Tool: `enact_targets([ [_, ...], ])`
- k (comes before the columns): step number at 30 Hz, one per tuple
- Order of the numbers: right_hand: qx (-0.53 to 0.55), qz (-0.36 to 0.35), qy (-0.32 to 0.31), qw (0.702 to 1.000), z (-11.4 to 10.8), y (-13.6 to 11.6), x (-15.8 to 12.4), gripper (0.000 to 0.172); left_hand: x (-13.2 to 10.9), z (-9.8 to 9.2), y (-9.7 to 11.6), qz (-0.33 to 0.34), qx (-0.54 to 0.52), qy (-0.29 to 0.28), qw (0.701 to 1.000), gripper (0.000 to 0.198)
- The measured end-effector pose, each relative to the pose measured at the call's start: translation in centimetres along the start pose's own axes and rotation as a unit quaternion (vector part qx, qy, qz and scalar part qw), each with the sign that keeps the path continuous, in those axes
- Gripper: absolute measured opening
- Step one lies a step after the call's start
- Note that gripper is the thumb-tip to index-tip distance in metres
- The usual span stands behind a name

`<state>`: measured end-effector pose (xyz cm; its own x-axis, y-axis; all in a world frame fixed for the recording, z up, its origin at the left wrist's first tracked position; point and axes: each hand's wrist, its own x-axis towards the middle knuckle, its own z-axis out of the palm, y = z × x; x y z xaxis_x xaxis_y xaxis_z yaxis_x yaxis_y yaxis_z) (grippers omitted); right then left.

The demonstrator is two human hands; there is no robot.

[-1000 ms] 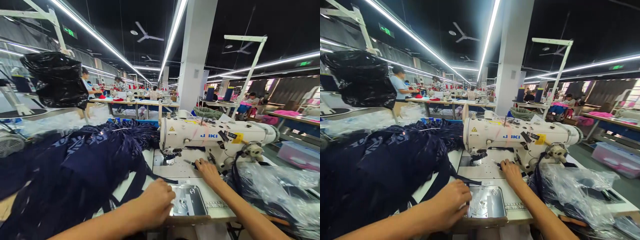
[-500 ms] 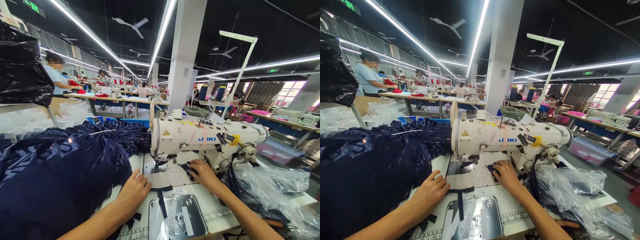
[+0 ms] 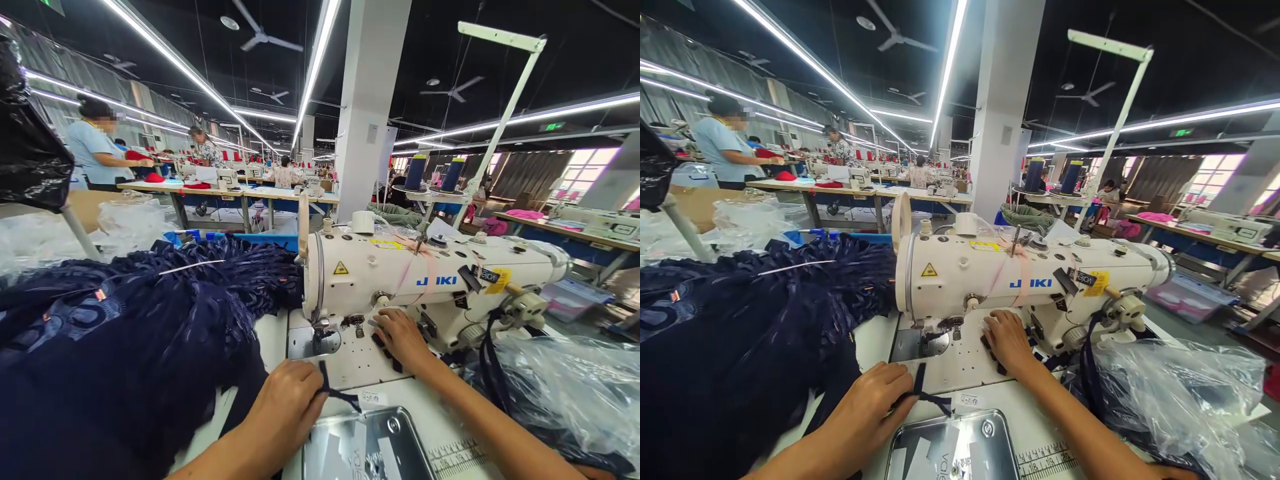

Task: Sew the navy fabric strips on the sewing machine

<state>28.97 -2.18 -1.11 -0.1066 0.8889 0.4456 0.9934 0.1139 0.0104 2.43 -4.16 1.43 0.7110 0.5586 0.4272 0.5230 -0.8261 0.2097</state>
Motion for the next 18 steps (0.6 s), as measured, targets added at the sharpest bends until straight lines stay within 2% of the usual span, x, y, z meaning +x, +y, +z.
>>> enact_targets([
  [5, -0.023, -0.008, -0.018, 1.000, -0.6, -0.4, -1.0, 0.007, 2.0, 2.1, 0.3, -0.033, -0.028, -0.012, 0.999, 0.022],
  [8, -0.067, -0.029, -0.031, 0.997, -0.6, -1.6, -0.9, 0.014, 3.2, 3.1, -0.2, 0.012, 0.032, -0.020, 0.999, 0.022],
  [11, -0.078, -0.043, -0.026, 0.996, -0.8, -2.8, -0.7, 0.022, 3.3, 3.4, -1.2, 0.060, 0.078, -0.053, 0.994, 0.025],
  [13, -0.034, -0.046, -0.034, 0.998, -1.1, -3.6, -0.5, 0.022, 2.7, 3.2, -1.9, 0.043, 0.062, -0.077, 0.994, 0.025],
  [14, 0.003, -0.045, -0.057, 0.997, -1.2, -4.1, -0.4, 0.022, 2.2, 3.0, -2.0, 0.028, 0.046, -0.082, 0.995, 0.025],
  [18, 0.165, -0.027, -0.190, 0.967, -1.2, -5.2, 0.2, 0.015, 0.0, 2.3, -2.0, 0.024, -0.017, -0.067, 0.997, 0.030],
])
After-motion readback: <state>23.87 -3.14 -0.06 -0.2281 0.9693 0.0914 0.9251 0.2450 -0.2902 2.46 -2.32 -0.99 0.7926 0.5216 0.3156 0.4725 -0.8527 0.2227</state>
